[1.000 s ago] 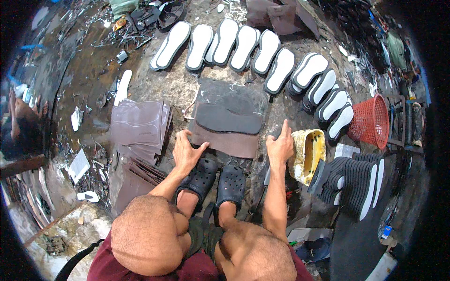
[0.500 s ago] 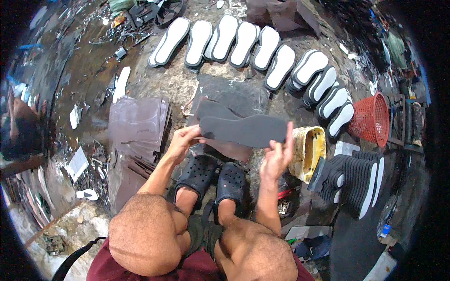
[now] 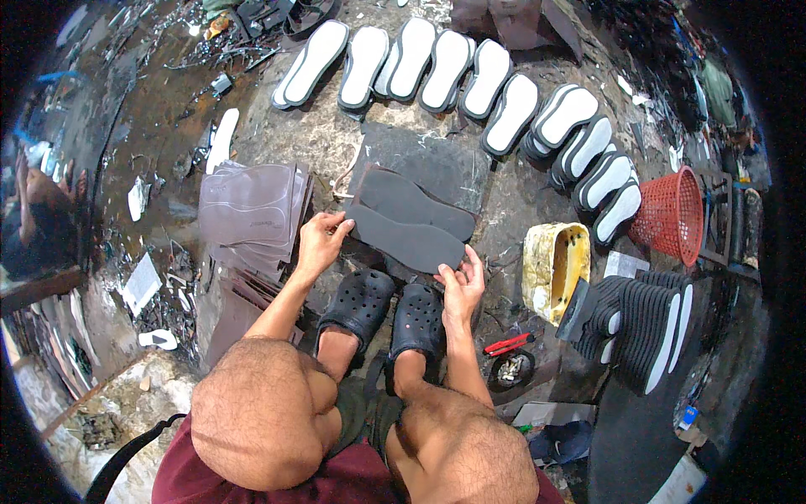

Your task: The person sits on the floor and repeatedly picks up brown insole pieces and white shoe soles, aligns them, and places them together. The person handles the parts one at a time, occasionally adjusting alignment before setting the paired insole and sole aside.

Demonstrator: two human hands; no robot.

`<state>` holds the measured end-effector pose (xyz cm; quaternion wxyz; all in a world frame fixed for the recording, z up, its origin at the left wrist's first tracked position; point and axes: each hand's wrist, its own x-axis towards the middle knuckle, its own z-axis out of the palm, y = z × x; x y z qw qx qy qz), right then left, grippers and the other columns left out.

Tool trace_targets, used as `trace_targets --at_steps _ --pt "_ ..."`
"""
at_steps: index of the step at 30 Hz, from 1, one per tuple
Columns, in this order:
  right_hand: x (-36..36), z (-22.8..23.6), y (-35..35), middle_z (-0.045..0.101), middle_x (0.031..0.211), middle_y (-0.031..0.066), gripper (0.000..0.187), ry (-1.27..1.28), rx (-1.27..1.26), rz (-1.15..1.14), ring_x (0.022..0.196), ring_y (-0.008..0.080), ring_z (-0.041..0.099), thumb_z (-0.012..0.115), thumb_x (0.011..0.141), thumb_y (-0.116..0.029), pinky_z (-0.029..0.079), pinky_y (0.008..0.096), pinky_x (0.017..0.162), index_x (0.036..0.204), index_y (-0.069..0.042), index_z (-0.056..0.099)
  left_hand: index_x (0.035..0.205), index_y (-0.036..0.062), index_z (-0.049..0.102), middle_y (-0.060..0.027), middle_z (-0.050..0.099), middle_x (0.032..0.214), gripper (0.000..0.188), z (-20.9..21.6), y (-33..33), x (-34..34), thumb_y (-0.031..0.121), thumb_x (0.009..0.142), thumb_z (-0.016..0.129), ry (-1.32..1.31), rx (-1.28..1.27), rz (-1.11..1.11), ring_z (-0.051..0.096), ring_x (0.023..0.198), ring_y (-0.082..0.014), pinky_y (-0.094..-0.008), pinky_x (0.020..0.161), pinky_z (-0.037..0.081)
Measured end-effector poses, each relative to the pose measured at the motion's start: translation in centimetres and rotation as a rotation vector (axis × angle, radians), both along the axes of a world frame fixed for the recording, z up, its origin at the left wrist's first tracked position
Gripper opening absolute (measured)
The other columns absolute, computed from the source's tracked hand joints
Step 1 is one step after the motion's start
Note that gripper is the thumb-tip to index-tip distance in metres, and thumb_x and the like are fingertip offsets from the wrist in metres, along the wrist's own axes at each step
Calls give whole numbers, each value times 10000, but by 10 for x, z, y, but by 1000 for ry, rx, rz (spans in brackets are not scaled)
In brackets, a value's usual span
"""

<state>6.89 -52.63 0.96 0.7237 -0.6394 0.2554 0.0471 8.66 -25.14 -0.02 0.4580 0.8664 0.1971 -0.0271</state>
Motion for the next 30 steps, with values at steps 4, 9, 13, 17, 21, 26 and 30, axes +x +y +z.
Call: trace_targets --at_steps 4,9,13,17,21,26,30 --pt "-1 -1 -1 587 1125 112 630 23 -4 12 927 183 654 666 828 81 601 310 697 1408 -61 464 1083 -20 732 -182 705 912 360 -5 -1 -2 266 865 752 -16 43 -29 703 807 -259 -343 732 538" --pt "-2 -5 -1 573 1125 104 621 43 -21 13 920 182 650 666 827 73 598 310 692 1397 -62 460 1073 -25 733 -184 707 915 368 -10 3 -2 270 856 761 -18 36 -39 707 810 -256 -342 731 539" --pt "-3 -15 -6 586 1116 118 580 73 -68 3 880 185 658 682 823 53 595 312 686 1359 -44 484 1097 20 743 -162 697 895 352 -8 4 0 256 838 774 18 41 -56 695 793 -246 -343 715 536" --pt "-1 -24 -11 651 1087 148 492 68 -344 28 831 186 669 759 802 -21 575 312 702 1261 -30 580 1135 86 736 -129 669 914 350 -5 4 9 214 812 786 3 64 -125 670 798 -262 -361 732 536" --pt "2 -28 -19 700 1026 132 427 57 -363 37 817 175 665 816 783 -100 549 311 735 1166 -16 644 1239 136 666 -113 624 1122 459 9 -4 14 139 791 764 -29 252 -218 627 978 -290 -398 831 523" --pt "5 -26 -16 712 984 115 437 62 -413 72 806 162 659 818 779 -98 550 303 727 1164 3 638 1283 192 621 -77 536 1394 562 13 -21 17 88 734 684 -403 375 -988 498 1284 -319 -473 1068 404" --pt "5 -29 -19 717 972 125 425 43 -389 71 785 155 663 819 777 -97 551 303 714 1149 8 643 1256 199 644 -29 542 1385 530 10 -42 15 209 741 769 -367 384 -977 480 1271 -283 -468 1070 374"
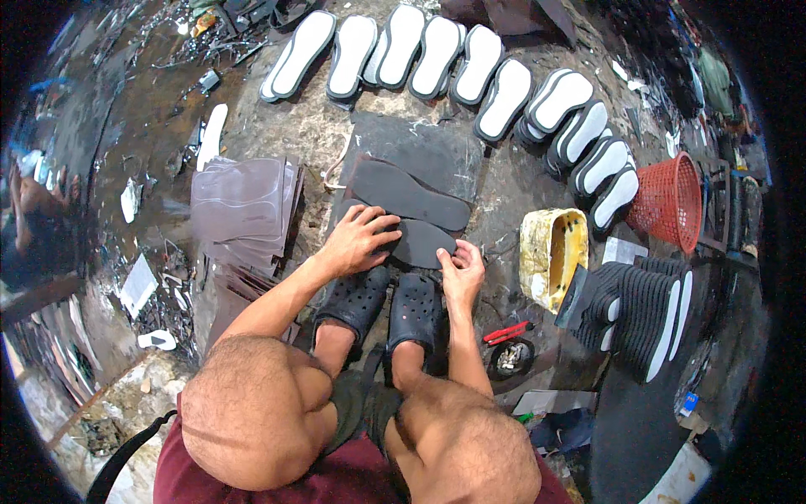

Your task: The person sits on the floor and repeatedly picks up brown insole pieces and white shoe soles, aligns them, and places them together. The person handles the parts one at a time, occasionally adjusting alignment before setting the paired insole and sole aside.

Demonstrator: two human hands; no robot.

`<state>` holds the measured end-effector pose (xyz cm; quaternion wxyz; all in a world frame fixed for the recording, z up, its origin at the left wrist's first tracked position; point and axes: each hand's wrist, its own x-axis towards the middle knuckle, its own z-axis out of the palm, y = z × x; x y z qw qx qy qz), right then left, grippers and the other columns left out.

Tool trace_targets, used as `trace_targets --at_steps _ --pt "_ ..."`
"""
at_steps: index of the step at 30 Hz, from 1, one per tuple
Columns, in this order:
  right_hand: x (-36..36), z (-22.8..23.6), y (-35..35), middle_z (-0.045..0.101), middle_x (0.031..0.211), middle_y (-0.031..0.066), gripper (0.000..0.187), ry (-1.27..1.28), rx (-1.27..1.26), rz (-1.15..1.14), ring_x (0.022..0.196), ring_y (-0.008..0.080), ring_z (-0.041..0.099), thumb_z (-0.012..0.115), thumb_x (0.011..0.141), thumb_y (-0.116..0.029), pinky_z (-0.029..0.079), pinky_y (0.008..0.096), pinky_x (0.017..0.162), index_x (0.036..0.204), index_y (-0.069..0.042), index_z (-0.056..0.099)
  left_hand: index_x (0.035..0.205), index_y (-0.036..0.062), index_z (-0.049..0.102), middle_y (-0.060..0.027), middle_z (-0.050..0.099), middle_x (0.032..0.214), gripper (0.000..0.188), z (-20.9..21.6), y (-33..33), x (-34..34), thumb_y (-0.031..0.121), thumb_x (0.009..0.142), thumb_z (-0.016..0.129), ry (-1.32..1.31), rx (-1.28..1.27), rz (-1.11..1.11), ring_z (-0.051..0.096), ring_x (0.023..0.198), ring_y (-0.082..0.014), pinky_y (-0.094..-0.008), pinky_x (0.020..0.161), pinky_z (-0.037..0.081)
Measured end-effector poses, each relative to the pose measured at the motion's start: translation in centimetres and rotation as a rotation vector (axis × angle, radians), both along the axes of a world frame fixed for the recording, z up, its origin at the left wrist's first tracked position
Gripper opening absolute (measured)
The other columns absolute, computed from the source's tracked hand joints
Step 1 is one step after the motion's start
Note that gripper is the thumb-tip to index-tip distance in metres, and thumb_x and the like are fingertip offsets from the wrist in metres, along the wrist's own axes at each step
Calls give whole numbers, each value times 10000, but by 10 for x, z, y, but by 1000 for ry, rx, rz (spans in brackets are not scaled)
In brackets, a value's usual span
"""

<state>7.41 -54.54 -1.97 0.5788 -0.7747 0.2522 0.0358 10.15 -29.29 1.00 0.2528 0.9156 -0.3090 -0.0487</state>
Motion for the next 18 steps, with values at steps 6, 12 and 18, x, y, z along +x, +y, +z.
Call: trace_targets --at_steps 6,12,18 --pt "1 -2 -5 700 996 145 432 34 -21 -14 781 160 672 832 781 -99 566 296 687 1168 4 669 1189 212 677 -8 560 1343 526 -6 6 26 250 684 820 19 14 -126 487 1227 -288 -461 1032 387" --pt "13 46 -4 643 952 59 356 -235 -991 208 875 191 603 843 771 -311 486 311 765 1072 -133 780 1180 200 637 -41 584 1255 582 1 7 37 272 638 835 73 14 -160 500 1165 -291 -442 980 392" --pt "46 92 -50 711 1049 68 346 -399 59 134 935 119 643 627 991 -241 494 252 781 1244 -9 672 1184 101 679 -53 668 1142 526 57 12 79 295 720 830 629 -485 -141 597 1040 -228 -379 960 452"
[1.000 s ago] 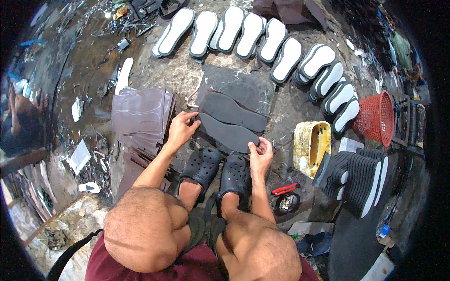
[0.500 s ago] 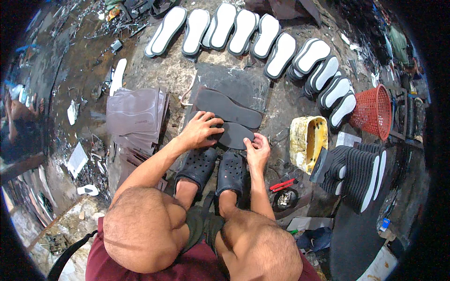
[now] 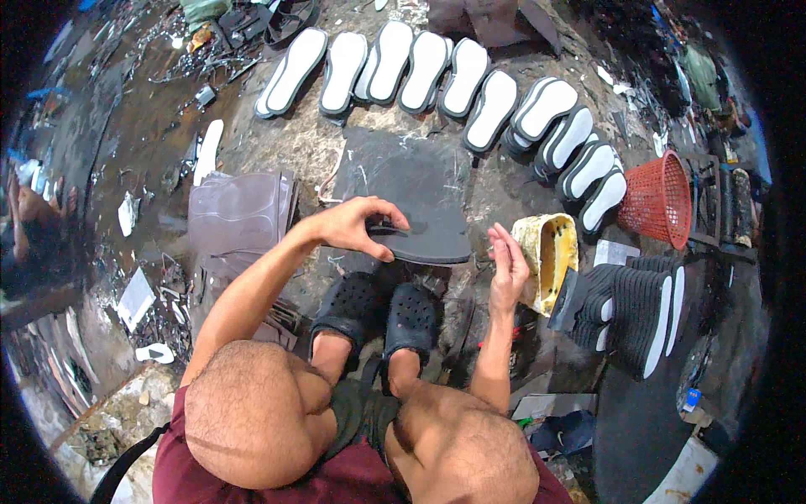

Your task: The person sits on the floor and repeatedly picks up brown insole pieces and white shoe soles, aligns them, and places them together. The person handles the parts one at a time, occasionally adjusting alignment before setting the paired insole and sole aside.

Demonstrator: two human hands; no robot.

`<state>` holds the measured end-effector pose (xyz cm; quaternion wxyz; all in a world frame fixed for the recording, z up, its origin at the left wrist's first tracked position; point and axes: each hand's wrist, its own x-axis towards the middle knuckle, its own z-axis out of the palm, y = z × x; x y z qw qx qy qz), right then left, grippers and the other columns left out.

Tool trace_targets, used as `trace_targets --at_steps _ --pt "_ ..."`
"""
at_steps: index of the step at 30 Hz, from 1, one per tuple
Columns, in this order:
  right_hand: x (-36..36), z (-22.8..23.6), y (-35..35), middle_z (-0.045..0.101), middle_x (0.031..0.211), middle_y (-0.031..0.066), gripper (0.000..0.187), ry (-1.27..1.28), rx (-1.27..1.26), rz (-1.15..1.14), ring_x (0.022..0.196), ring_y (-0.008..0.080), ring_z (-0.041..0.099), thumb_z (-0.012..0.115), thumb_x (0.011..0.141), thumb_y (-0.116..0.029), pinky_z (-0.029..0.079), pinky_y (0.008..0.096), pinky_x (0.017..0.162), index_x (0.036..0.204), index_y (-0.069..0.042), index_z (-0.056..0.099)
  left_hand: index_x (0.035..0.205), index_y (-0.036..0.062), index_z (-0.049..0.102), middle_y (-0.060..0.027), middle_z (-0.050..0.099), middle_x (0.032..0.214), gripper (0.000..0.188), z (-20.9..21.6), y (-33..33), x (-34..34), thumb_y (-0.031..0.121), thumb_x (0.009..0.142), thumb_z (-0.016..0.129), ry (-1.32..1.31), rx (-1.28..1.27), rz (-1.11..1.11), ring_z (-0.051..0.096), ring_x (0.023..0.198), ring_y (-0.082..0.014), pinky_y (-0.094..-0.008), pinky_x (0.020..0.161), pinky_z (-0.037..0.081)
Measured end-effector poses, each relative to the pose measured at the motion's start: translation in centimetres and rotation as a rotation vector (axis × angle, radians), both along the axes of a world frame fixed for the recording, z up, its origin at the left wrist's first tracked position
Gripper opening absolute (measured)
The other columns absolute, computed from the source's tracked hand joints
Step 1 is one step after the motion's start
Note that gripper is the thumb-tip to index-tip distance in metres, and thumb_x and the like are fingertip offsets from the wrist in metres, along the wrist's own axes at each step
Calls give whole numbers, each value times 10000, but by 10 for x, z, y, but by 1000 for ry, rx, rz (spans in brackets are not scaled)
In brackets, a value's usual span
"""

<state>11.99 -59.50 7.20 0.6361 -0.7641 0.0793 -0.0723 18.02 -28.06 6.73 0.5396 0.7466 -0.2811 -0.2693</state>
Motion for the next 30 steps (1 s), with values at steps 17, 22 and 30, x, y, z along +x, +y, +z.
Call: trace_targets --at_steps 17,22,30 --pt "82 55 6 745 942 73 281 289 126 174 860 137 670 737 914 -198 509 270 828 1041 52 741 1386 -17 543 -77 654 1299 615 54 10 -45 162 854 795 473 -152 229 569 1179 -135 -324 1052 428" --pt "75 72 40 620 1264 226 716 31 -321 -111 1195 289 576 843 798 -284 414 415 1053 1369 8 527 1428 24 515 -58 681 1173 602 55 -19 -58 127 888 761 723 -365 644 620 997 -71 -256 909 510" --pt "18 81 69 621 1271 130 648 236 430 229 1146 217 603 795 788 -11 463 359 1026 1359 29 489 1368 4 395 -160 684 1103 796 75 -48 -58 36 726 865 622 -400 862 684 1002 -219 -349 865 581"
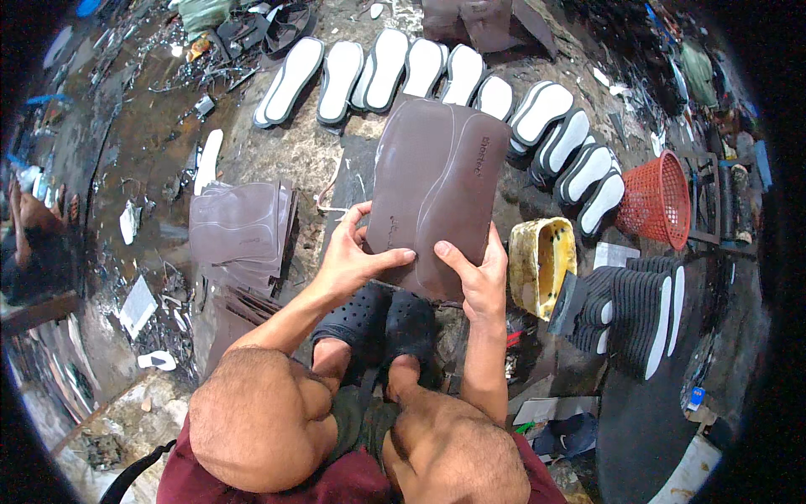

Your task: The person sits on the floor and repeatedly picks up brown insole pieces and white shoe soles, aligns them, and places them together. The person handles the parts one at a time, occasionally adjusting alignment before setting the paired insole and sole aside.

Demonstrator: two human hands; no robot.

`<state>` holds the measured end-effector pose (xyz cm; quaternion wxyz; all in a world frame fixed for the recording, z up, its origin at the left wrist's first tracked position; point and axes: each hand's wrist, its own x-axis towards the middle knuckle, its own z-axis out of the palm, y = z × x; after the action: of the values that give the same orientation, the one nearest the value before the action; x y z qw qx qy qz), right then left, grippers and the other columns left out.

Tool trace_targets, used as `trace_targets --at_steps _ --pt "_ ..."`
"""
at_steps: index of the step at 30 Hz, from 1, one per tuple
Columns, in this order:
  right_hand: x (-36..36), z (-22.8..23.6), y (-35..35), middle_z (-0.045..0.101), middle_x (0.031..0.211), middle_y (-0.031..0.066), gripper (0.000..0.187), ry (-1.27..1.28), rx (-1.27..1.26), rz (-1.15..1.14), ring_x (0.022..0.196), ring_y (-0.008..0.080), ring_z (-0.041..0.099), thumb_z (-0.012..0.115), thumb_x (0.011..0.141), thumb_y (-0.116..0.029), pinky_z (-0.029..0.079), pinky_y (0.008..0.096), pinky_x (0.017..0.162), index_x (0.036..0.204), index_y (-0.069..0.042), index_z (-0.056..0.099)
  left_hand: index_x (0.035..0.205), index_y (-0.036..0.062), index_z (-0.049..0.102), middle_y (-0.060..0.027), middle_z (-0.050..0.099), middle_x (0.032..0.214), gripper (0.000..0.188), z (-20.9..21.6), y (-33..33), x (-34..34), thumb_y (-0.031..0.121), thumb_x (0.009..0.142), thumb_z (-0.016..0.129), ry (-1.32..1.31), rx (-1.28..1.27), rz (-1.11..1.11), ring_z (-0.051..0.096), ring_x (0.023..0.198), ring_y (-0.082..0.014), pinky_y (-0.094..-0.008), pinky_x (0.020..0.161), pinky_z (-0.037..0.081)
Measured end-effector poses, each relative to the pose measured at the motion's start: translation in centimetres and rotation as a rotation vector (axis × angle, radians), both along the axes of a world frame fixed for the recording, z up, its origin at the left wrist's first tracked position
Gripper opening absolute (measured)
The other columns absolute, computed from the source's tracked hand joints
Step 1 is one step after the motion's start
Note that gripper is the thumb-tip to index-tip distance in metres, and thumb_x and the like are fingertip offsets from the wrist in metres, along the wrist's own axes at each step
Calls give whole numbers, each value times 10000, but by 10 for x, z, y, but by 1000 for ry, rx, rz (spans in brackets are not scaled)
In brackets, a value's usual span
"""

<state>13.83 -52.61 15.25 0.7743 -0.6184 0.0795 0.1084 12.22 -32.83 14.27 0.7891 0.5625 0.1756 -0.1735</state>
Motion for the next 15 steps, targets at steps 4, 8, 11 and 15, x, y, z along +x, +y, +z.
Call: trace_targets --at_steps 4,8,11,15 --pt "-3 3 2 638 1239 123 609 -56 -42 5 1122 213 612 785 796 -12 475 354 1001 1334 24 503 1352 3 408 -157 689 1123 789 -4 -7 -4 27 707 862 -82 152 43 696 975 -225 -345 865 577" --pt "-2 0 1 639 1239 123 610 -11 16 10 1121 224 616 781 793 -12 465 357 1008 1335 19 505 1261 -7 542 -133 694 1104 485 1 -6 -5 153 862 767 -25 37 83 687 975 -191 -340 857 577" --pt "0 -3 -2 634 1252 124 601 25 85 19 1138 229 609 770 801 -17 452 360 1022 1339 16 505 1187 3 623 -86 696 1119 316 -11 -1 -3 243 981 636 74 -250 157 668 1000 -172 -340 895 544" --pt "4 -2 5 623 1273 118 580 100 122 -31 1160 227 594 743 832 -35 433 358 1038 1354 14 497 1320 -1 564 -83 666 1213 405 -18 11 -2 260 1012 589 113 -306 67 648 1065 -172 -349 929 531"
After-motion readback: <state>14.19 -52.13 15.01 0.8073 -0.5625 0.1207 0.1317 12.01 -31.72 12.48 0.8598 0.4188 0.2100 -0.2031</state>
